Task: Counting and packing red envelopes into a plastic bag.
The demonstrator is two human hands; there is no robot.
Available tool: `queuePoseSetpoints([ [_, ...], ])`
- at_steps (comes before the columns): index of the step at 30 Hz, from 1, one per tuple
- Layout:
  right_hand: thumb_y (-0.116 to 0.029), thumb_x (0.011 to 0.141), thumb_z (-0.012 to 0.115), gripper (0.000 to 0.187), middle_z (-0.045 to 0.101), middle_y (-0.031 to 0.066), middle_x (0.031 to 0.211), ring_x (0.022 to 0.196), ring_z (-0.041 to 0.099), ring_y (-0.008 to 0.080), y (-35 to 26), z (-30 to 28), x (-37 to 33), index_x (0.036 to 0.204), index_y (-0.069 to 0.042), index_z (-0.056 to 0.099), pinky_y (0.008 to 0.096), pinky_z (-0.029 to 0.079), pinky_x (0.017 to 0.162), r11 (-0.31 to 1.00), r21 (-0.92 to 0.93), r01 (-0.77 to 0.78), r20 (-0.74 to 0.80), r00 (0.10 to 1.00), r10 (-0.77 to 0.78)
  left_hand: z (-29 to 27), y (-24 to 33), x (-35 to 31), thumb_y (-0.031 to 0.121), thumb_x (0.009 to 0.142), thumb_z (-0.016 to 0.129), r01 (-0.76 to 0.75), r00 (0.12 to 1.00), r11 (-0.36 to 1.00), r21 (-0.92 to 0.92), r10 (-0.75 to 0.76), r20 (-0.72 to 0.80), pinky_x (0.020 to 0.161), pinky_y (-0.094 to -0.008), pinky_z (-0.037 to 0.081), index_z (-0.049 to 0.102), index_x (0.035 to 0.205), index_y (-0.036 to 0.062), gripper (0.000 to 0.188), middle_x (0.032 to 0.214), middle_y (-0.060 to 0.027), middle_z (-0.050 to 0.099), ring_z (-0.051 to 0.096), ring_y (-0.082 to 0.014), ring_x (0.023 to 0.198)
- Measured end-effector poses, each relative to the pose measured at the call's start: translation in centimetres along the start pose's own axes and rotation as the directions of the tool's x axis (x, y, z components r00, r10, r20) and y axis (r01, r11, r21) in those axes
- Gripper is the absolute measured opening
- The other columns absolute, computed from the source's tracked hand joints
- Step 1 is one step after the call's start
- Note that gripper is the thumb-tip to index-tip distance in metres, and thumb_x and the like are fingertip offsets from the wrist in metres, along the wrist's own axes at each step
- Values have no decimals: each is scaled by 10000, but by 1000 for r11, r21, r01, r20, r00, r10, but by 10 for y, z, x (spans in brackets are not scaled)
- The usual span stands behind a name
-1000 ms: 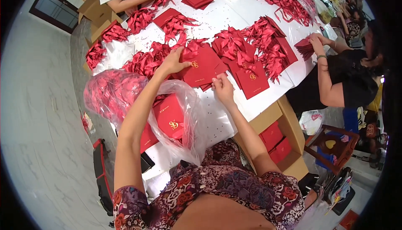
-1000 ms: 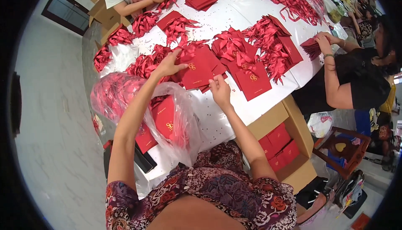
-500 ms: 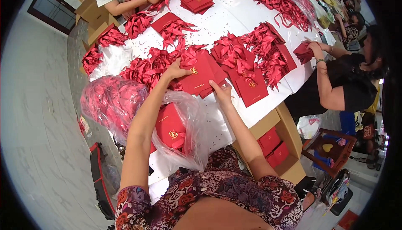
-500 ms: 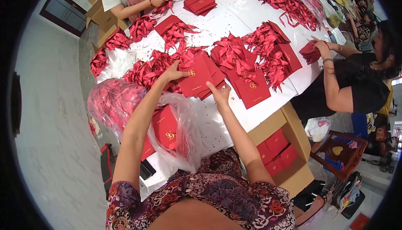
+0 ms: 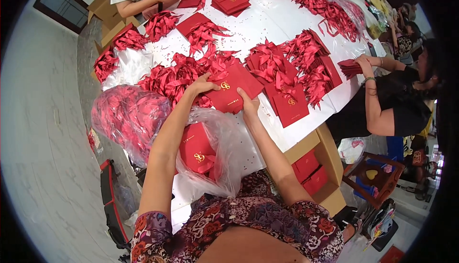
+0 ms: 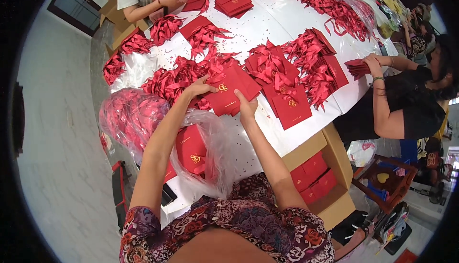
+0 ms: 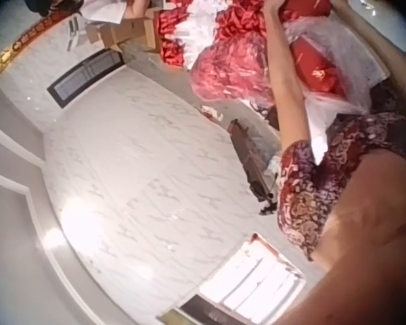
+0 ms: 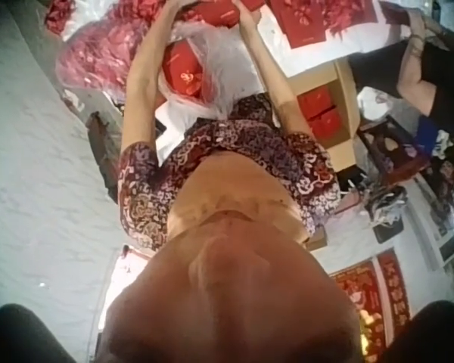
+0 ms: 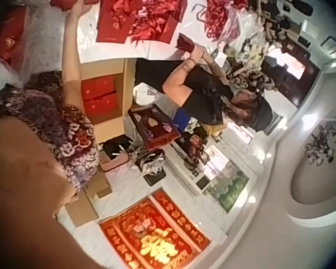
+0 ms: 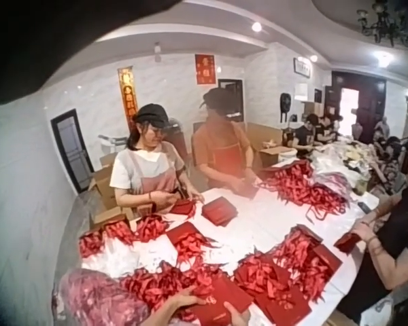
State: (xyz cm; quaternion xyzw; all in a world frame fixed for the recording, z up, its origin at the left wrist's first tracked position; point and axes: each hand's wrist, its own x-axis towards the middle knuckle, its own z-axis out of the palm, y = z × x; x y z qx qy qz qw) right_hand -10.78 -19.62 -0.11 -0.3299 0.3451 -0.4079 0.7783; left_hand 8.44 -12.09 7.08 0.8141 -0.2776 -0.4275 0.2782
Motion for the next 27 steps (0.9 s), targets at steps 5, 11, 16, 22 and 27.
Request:
queuePoseSetpoints([
  [5,-50,777,785,449,659,86,1149,1011,632,182,-10,-9,-23,1183,-2,601,305,492,904,997,-45,70,-21,997,-71,6,-1,-18,405,640,844,-58,998,969,240,55,17,1109,-347,347,313,1461,-53,1080,1470,-234,404,417,-323,1353],
  [11,-83,769,802,440,669,139,1047,932,648,196,-52,-48,-68,1127,36,576,322,518,847,848,-383,366,47,925,-378,15,11,-57,514,605,855,-267,964,955,132,262,51,1010,-376,446,474,1355,-48,1013,1271,-254,578,567,-341,1190],
  [16,-57,771,794,463,660,142,1062,920,660,201,-59,-92,-95,1148,43,545,320,526,853,768,-481,423,96,896,-433,40,48,-84,539,590,867,-325,945,946,-2,325,22,1029,-391,437,431,1388,-49,1083,1331,-263,531,535,-347,1228],
  [22,-79,728,838,579,645,118,1064,931,652,190,-51,-119,-117,1188,27,503,324,525,867,791,-424,442,164,896,-413,76,52,-70,543,580,874,-367,925,930,8,364,111,1024,-348,433,418,1380,-72,1108,1277,-246,576,567,-309,1190],
  [27,-104,668,884,686,620,114,1081,1004,625,186,-53,-122,-114,1207,-1,471,313,510,890,684,-565,461,275,887,-371,93,33,-48,427,731,820,-327,881,939,-110,345,323,1006,-343,437,460,1340,-75,867,1236,-213,606,586,-276,1138],
])
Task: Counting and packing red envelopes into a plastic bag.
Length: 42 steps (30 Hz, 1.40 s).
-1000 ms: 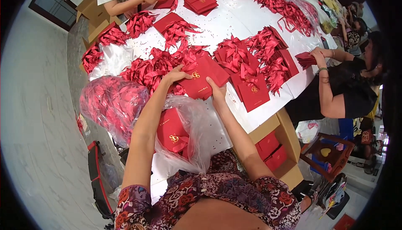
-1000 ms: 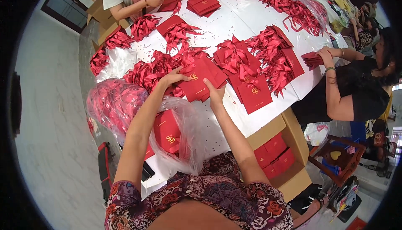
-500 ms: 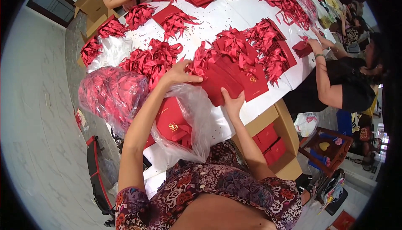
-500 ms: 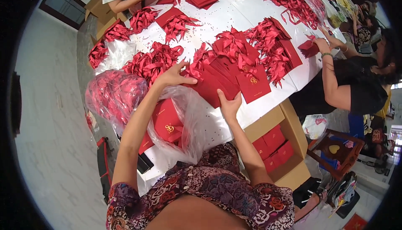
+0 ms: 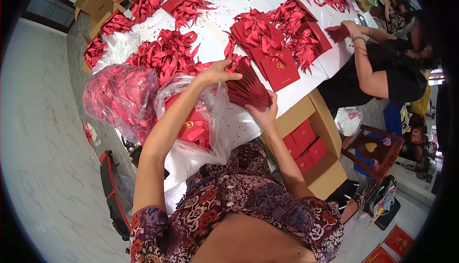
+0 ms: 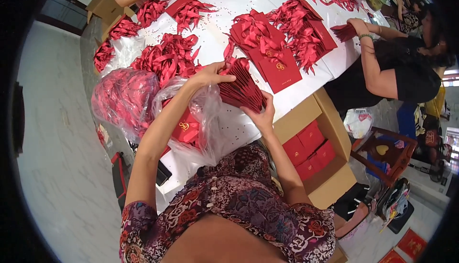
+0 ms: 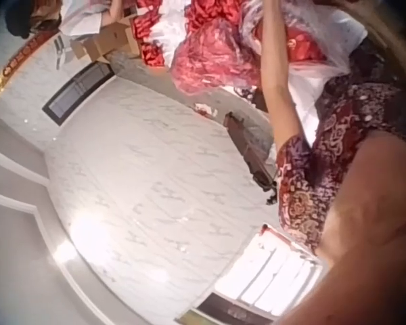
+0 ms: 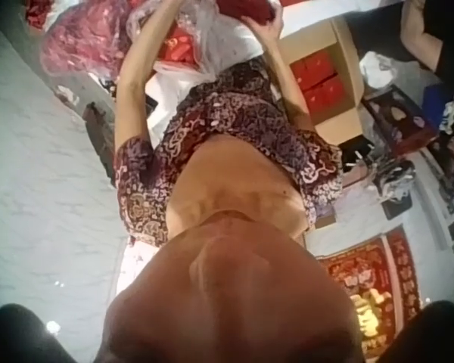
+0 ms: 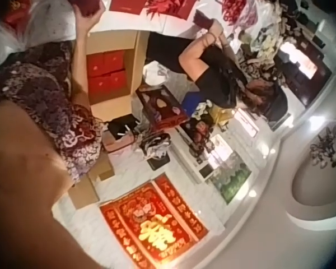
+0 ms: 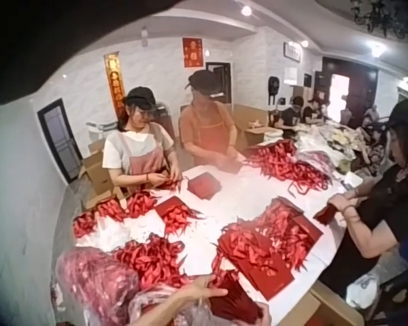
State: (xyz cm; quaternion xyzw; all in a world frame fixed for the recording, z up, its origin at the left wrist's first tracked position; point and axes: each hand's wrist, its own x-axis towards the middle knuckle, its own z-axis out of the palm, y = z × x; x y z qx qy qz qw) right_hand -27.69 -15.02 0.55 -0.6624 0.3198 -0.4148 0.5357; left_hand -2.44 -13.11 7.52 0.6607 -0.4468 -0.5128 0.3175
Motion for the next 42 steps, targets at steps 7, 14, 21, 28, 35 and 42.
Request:
queuePoseSetpoints([
  [7,-111,624,916,740,637,96,1089,999,626,170,21,-4,-4,1208,-14,471,303,508,895,986,169,-15,14,1000,13,9,-35,10,141,928,632,-2,999,1000,-11,2,42,820,-247,450,591,1180,2,291,1007,-1,651,552,-74,905],
  [14,-74,688,873,598,658,85,1060,981,630,160,31,-3,-8,1175,2,535,294,506,898,991,133,-20,6,1000,20,6,-31,-18,-22,751,588,82,830,802,592,273,-485,740,-455,486,558,1012,-21,262,801,-187,603,593,-347,768],
  [21,-76,676,875,625,643,82,1075,986,620,157,36,-12,-9,1187,-2,524,291,499,902,992,126,-2,-9,1000,3,17,22,-35,-1,745,633,-170,791,717,676,508,-341,834,-444,468,622,970,30,227,932,-174,613,567,-371,937],
  [28,-86,673,875,649,625,81,1099,995,617,159,28,-8,-8,1206,-6,515,293,497,907,992,123,-16,27,1000,13,18,3,-16,88,814,630,-134,913,823,551,319,-254,720,-447,497,638,922,29,123,862,-210,657,644,-373,834],
  [35,-66,684,860,646,625,80,1105,1014,618,164,21,-12,-8,1224,-6,511,297,496,920,993,107,-41,-16,999,43,24,36,-57,339,751,803,-31,941,976,216,101,-323,648,-378,493,648,864,23,369,722,-141,624,613,-282,677],
  [42,-39,667,856,657,617,82,1130,1022,618,164,23,-6,-9,1224,-7,509,296,498,920,990,139,-11,24,1000,8,30,27,-73,380,699,841,-83,945,914,397,199,-261,672,-370,486,621,838,24,441,777,-119,625,602,-269,718],
])
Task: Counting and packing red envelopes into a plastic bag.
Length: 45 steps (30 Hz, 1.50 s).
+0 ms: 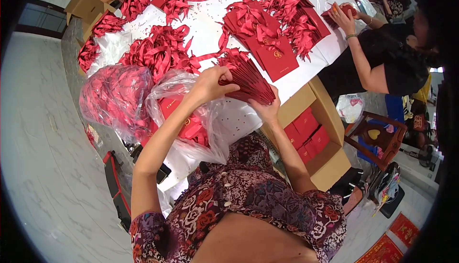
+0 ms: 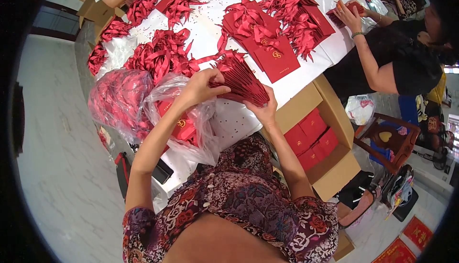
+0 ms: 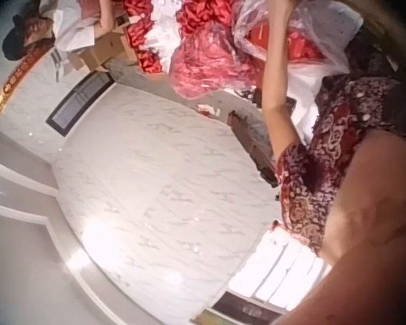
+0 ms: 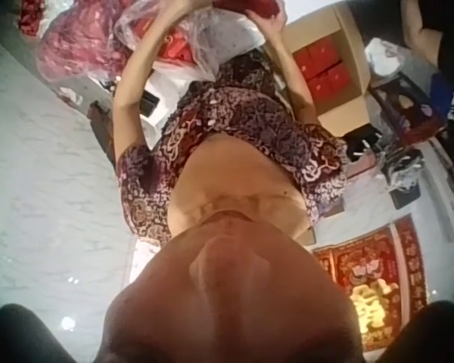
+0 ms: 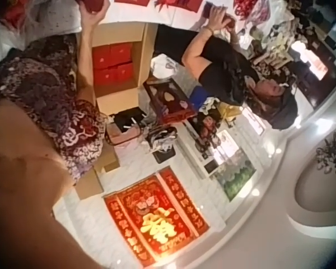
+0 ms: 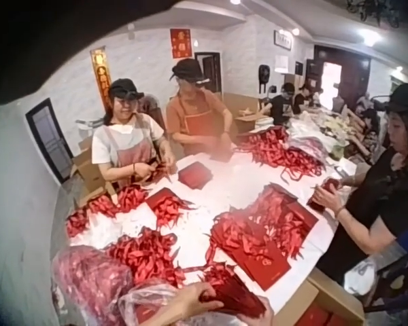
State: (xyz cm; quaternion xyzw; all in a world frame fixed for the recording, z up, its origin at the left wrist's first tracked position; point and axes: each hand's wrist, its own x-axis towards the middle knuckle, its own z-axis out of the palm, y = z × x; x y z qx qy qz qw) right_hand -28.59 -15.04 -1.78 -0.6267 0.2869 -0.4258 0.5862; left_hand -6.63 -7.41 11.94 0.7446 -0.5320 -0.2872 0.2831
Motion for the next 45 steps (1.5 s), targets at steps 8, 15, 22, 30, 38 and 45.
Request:
queuePoseSetpoints([
  [8,-71,658,875,679,612,85,1129,1031,612,170,6,-5,-1,1224,-9,505,300,493,924,1000,-5,2,-16,1000,-3,-1,3,-7,325,723,832,202,975,976,86,-209,80,756,-405,489,579,1015,-2,506,940,-200,626,619,-317,854],
  [15,-127,641,906,754,588,87,1155,1058,594,179,8,-9,-4,1248,-7,475,312,479,941,999,-22,32,-4,999,-32,4,0,3,172,720,821,157,978,984,-84,-143,149,743,-387,498,529,1157,11,550,903,-184,612,625,-296,865],
  [22,-167,624,919,818,573,102,1174,1077,581,194,18,5,-10,1274,-10,448,327,469,956,994,-84,62,-44,997,-66,20,-18,1,189,722,841,-194,981,976,-101,195,0,719,-296,502,512,1250,23,644,941,-85,620,602,-169,827],
  [30,-210,615,928,849,552,104,1205,1111,564,205,7,1,-8,1283,-6,445,339,447,980,998,-62,32,-8,999,-33,25,-14,15,286,691,860,123,992,991,-46,-123,-16,688,-338,518,583,1148,12,600,858,-111,663,642,-220,750],
  [38,-480,657,862,978,484,141,1277,1191,506,258,0,-20,-7,1359,11,393,378,409,1023,974,-202,103,135,988,-77,26,-7,0,229,734,853,136,991,969,-208,-136,17,670,-293,486,439,1186,13,650,843,-47,586,565,-143,735],
  [45,-487,676,849,969,479,140,1278,1197,500,257,-9,-20,-4,1358,19,383,382,419,1012,968,-236,86,163,986,-48,32,-3,-10,80,701,811,-28,997,995,91,35,-69,768,-432,522,357,1171,6,657,1000,-232,624,637,-402,904],
])
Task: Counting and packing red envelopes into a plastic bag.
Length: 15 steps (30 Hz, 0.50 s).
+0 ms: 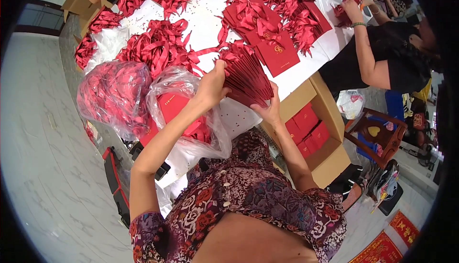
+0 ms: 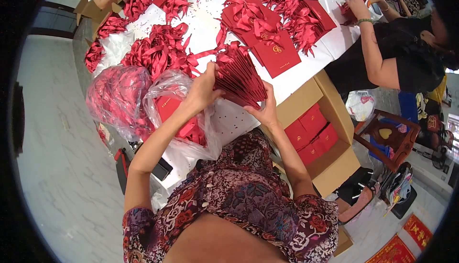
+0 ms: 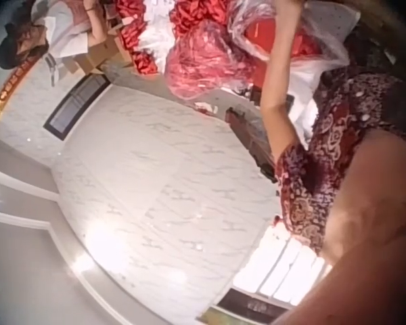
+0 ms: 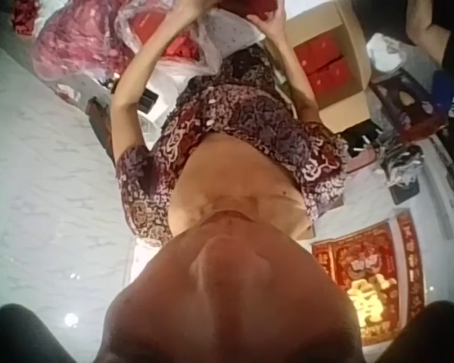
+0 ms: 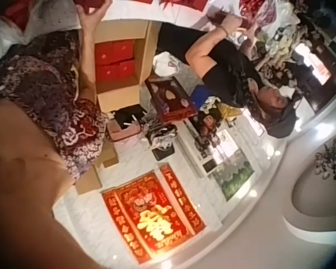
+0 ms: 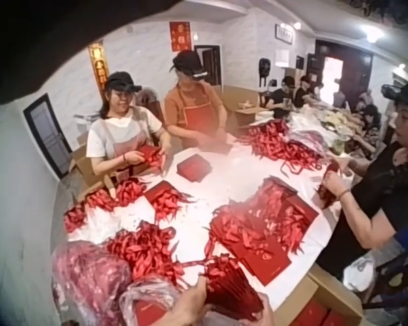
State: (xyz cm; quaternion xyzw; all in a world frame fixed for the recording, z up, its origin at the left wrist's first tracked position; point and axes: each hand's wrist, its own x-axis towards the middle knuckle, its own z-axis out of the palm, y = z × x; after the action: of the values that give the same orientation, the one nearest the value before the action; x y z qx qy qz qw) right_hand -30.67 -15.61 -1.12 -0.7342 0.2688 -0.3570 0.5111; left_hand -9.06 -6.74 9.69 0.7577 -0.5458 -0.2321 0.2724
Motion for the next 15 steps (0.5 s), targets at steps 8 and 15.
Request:
queuePoseSetpoints([
  [8,-525,862,582,773,478,167,1274,1210,468,247,-21,-3,2,1349,28,348,385,338,1061,941,294,-167,36,986,164,-5,-11,0,18,812,612,-94,993,991,93,87,78,719,-473,487,423,1082,52,331,910,-195,592,605,-414,855],
  [15,-501,876,559,739,500,165,1240,1173,479,231,-14,0,3,1341,35,351,372,364,1029,969,206,-137,-24,989,145,-25,-19,-5,7,773,588,-416,866,908,38,384,321,718,-472,476,468,1077,53,330,875,-181,560,584,-406,878],
])
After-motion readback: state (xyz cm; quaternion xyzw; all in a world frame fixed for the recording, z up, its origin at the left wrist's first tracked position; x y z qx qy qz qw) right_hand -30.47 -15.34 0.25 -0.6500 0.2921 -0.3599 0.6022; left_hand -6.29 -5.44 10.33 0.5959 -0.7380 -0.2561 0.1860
